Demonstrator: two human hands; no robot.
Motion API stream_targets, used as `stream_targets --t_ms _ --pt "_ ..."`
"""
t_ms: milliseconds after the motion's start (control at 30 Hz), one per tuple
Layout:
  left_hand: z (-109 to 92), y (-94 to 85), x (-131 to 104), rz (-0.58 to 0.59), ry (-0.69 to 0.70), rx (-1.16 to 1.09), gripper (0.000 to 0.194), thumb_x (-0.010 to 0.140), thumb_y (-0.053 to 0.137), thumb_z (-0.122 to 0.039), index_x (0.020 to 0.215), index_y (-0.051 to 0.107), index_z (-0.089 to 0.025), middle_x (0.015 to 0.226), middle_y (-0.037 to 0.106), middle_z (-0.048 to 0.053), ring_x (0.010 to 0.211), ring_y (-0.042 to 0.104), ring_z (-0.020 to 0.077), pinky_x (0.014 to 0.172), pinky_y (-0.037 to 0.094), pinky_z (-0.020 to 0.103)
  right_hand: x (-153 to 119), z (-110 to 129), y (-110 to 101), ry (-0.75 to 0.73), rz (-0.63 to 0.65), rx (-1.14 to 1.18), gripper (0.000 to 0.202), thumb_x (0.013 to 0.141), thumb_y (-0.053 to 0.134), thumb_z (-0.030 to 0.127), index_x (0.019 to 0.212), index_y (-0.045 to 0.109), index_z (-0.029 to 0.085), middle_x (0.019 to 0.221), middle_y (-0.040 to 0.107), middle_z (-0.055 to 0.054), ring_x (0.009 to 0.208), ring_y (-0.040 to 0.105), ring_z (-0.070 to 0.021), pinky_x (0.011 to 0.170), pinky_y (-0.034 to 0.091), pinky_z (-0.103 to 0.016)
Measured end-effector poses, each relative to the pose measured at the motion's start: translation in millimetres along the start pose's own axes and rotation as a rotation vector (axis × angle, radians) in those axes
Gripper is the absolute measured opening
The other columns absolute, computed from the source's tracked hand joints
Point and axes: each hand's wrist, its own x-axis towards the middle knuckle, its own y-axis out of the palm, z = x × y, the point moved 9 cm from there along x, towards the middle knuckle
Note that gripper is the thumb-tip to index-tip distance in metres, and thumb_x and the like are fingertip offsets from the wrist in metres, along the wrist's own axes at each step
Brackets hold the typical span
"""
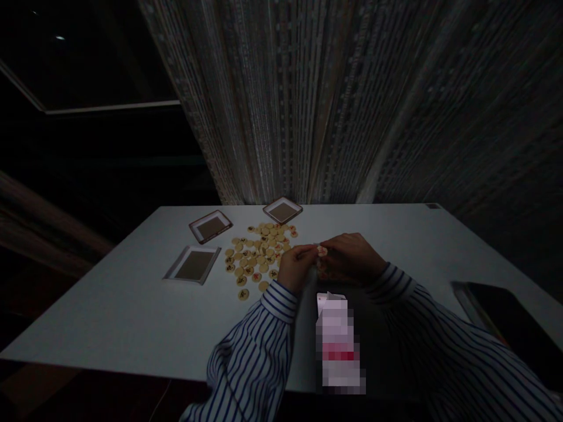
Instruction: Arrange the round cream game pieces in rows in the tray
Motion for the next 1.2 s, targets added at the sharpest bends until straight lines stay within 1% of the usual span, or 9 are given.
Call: stream_targets --t_ms 200,367,500,600,700,833,933,1033,1200 --pt "1 9.2 2 0.015 -0.016 0.006 0.014 0.062 0.068 -0.024 0.072 0.069 -0.014 0.063 0.067 0.003 0.06 0.061 0.0127 0.062 0.048 0.025 -3 -7 -4 0.03 -0.034 -0.008 0.028 0.082 0.049 0.037 0.096 0.065 0.019 0.086 0.07 -0.006 0.08 0.061 -0.019 0.07 0.036 -0.031" --pt "3 12.1 5 0.031 -0.013 0.028 0.017 0.063 0.068 -0.026 0.074 0.069 -0.013 0.067 0.069 0.004 0.06 0.061 0.013 0.06 0.048 0.024 -3 -12 3 0.065 0.024 0.007 0.03 0.086 0.043 0.037 0.096 0.065 0.02 0.085 0.07 -0.005 0.08 0.061 -0.0175 0.07 0.036 -0.03" --pt "9 9.9 7 0.034 -0.005 0.085 0.016 0.066 0.065 -0.025 0.076 0.069 -0.014 0.072 0.07 0.004 0.062 0.061 0.0126 0.06 0.048 0.023 -4 -16 8 0.081 0.063 0.019 0.032 0.088 0.039 0.038 0.097 0.065 0.02 0.086 0.07 -0.005 0.079 0.061 -0.0163 0.067 0.037 -0.029" --pt "16 3.1 8 0.008 0.007 0.205 0.015 0.069 0.062 -0.021 0.079 0.069 -0.013 0.071 0.069 0.004 0.063 0.061 0.0131 0.06 0.048 0.024 -5 -19 10 0.09 0.064 0.03 0.033 0.088 0.039 0.037 0.093 0.066 0.019 0.083 0.07 -0.006 0.075 0.062 -0.0162 0.067 0.038 -0.029" --pt "18 -1.9 9 -0.009 0.062 0.421 0.016 0.072 0.058 -0.016 0.084 0.069 -0.013 0.074 0.07 0.006 0.069 0.062 0.0144 0.065 0.049 0.025 -6 -25 13 0.098 0.057 0.053 0.032 0.087 0.04 0.035 0.09 0.067 0.017 0.083 0.07 -0.007 0.075 0.062 -0.0159 0.067 0.04 -0.028" --pt "21 2.1 8 0.026 0.117 0.684 0.021 0.075 0.053 -0.014 0.091 0.067 -0.014 0.085 0.069 0.008 0.075 0.062 0.0153 0.071 0.049 0.028 -7 -36 20 0.119 0.057 0.054 0.029 0.085 0.043 0.034 0.091 0.066 0.018 0.086 0.071 -0.006 0.076 0.063 -0.0167 0.067 0.041 -0.028" --pt "26 8.3 7 0.064 0.143 0.83 0.025 0.073 0.053 -0.01 0.095 0.066 -0.015 0.09 0.068 0.008 0.079 0.061 0.0165 0.077 0.049 0.032 -6 -40 24 0.121 0.128 0.013 0.027 0.083 0.046 0.034 0.092 0.066 0.018 0.085 0.07 -0.006 0.075 0.063 -0.018 0.066 0.041 -0.03" --pt "30 12.9 6 0.096 0.148 0.897 0.03 0.072 0.052 -0.007 0.099 0.065 -0.013 0.091 0.067 0.009 0.083 0.061 0.0177 0.08 0.049 0.034 -3 -42 25 0.117 0.223 -0.021 0.026 0.082 0.047 0.034 0.09 0.067 0.019 0.084 0.07 -0.006 0.075 0.062 -0.0184 0.065 0.042 -0.03" --pt "29 16.4 5 0.121 0.173 0.92 0.032 0.073 0.051 -0.007 0.102 0.063 -0.013 0.094 0.065 0.009 0.086 0.06 0.0185 0.08 0.049 0.033 4 -44 24 0.116 0.283 0.013 0.026 0.082 0.047 0.033 0.092 0.066 0.019 0.083 0.069 -0.006 0.075 0.061 -0.0171 0.066 0.043 -0.028"
